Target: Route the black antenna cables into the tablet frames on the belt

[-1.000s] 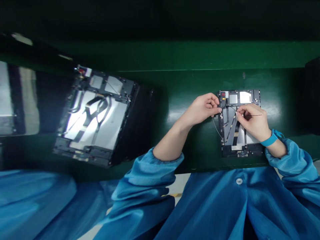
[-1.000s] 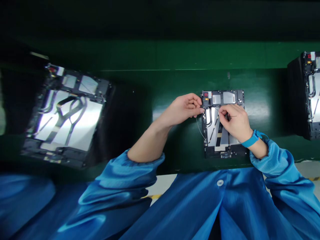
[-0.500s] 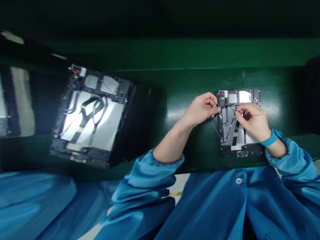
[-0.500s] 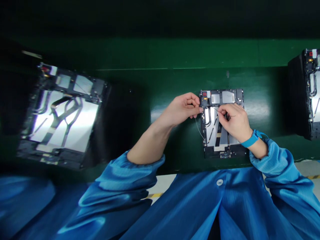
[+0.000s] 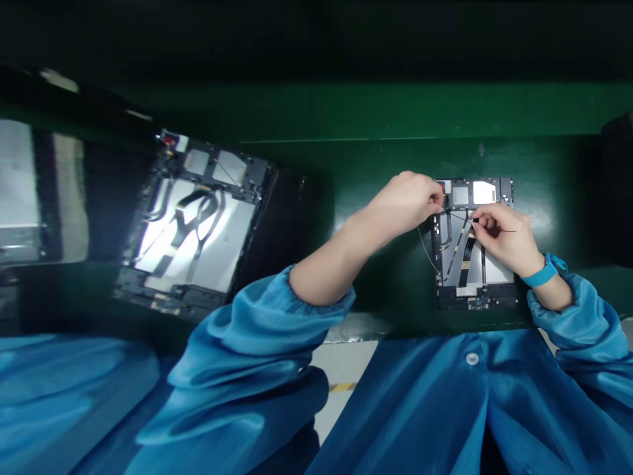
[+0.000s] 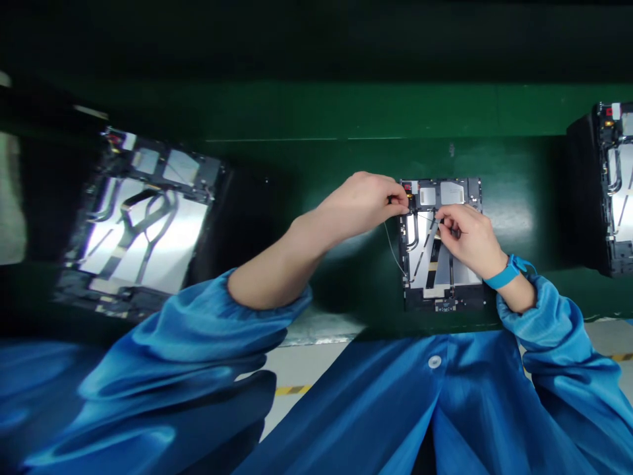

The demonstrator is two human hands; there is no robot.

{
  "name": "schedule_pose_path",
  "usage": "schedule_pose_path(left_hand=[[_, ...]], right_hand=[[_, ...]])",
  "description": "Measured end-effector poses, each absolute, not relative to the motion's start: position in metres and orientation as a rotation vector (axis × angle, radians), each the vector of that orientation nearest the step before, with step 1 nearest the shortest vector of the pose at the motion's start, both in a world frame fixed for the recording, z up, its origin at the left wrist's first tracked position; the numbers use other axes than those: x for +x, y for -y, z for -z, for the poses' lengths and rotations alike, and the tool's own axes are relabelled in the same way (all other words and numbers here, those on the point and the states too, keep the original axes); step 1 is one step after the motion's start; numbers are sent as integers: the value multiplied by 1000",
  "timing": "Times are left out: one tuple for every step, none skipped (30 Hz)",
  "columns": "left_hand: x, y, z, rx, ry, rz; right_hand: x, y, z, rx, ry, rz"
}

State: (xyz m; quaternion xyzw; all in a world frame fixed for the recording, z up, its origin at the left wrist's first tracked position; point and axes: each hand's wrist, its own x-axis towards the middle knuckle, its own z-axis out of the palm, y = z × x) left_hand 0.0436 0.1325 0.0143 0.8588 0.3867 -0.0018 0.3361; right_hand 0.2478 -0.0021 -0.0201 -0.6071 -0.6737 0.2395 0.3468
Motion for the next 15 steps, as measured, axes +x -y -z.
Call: schedule_pose_path(left_hand=[[46, -135, -15, 2270, -973, 41], [48, -137, -17, 2296, -939, 78], [50, -139, -18, 2321, -912, 113], [52, -139, -21, 2348, -895, 150], [54, -139, -23, 2375, -890, 185], [57, -139, -26, 2399, -892, 217], [60, -138, -28, 2417, -900, 245], [63, -138, -30, 2428, -916, 263], [66, -137, -31, 2432, -932, 268], [69, -136, -32, 2432, -946, 264], [71, -136, -33, 2436, -958, 260], [74, -136, -33, 2448, -964, 266], [75, -136, -34, 2467, -967, 281], [77, -136, -35, 2487, -970, 310], [77, -135, -37, 2505, -976, 347]], right_hand=[[248, 2, 21, -1571, 1756, -621], [249, 2, 21, -1565, 1764, -624], [249, 1, 22, -1560, 1769, -628], [249, 1, 22, -1556, 1773, -635], [250, 1, 23, -1552, 1777, -640], [250, 0, 23, -1547, 1780, -645], [250, 0, 23, -1542, 1784, -651], [250, 0, 22, -1532, 1786, -653], [250, 0, 22, -1519, 1787, -654], [251, 0, 21, -1503, 1785, -653], [252, 1, 20, -1490, 1778, -650], [253, 1, 19, -1484, 1765, -646], [255, 2, 18, -1490, 1741, -638], [257, 2, 16, -1510, 1704, -626], [259, 2, 14, -1543, 1655, -607]])
